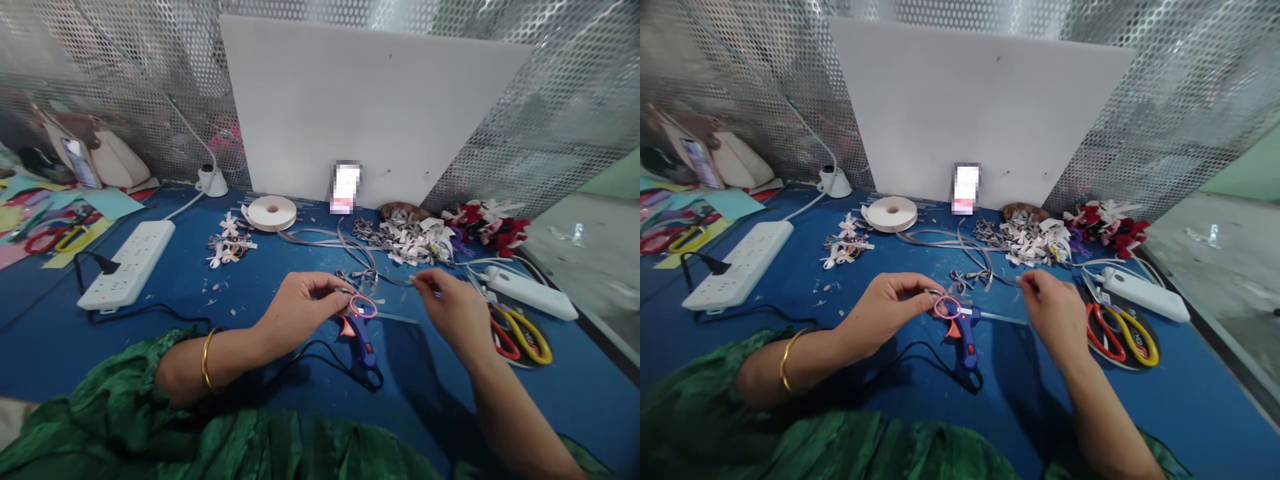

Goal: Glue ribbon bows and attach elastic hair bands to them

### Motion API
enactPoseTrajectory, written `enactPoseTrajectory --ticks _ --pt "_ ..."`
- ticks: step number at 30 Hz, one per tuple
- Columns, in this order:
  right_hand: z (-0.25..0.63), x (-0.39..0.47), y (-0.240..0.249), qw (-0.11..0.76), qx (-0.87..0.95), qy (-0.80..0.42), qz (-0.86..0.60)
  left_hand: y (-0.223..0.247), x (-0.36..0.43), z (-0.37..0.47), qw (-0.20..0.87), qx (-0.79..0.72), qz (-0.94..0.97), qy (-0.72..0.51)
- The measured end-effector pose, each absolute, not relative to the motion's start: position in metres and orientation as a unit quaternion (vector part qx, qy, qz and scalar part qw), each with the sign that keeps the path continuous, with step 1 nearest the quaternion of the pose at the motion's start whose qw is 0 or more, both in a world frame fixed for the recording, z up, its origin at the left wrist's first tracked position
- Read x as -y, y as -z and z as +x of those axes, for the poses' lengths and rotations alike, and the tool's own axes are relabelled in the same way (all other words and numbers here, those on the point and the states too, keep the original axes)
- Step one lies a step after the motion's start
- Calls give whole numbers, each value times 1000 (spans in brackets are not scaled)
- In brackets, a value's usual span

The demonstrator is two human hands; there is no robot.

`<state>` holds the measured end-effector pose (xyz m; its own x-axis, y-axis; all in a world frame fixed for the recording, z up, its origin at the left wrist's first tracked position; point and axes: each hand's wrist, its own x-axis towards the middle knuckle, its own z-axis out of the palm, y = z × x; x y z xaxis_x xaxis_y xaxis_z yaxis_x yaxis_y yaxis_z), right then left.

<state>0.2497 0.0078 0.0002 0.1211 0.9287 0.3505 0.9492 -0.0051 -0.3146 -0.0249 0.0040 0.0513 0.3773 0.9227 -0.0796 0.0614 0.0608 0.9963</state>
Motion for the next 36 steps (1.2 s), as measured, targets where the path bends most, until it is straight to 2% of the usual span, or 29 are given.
enactPoseTrajectory --ticks 6,13,17,22,26,30,33,36 --pt "269 -10 34 182 658 -29 -731 -44 -5 -22 588 -418 593 -358" --pt "265 -16 47 187 661 -48 -726 -39 4 -14 577 -413 602 -365" --pt "258 -15 48 235 654 -45 -717 -31 16 -7 584 -408 581 -394" --pt "232 1 28 340 668 -92 -656 -12 20 -5 545 -408 605 -412" --pt "204 23 13 380 695 -216 -571 -5 19 -9 510 -409 640 -405" --pt "186 37 11 441 637 -409 -481 -4 20 -8 469 -415 677 -387" --pt "183 40 14 463 601 -433 -486 -3 19 -7 490 -415 666 -379" --pt "185 40 15 456 599 -417 -509 -2 17 -7 564 -394 620 -376"
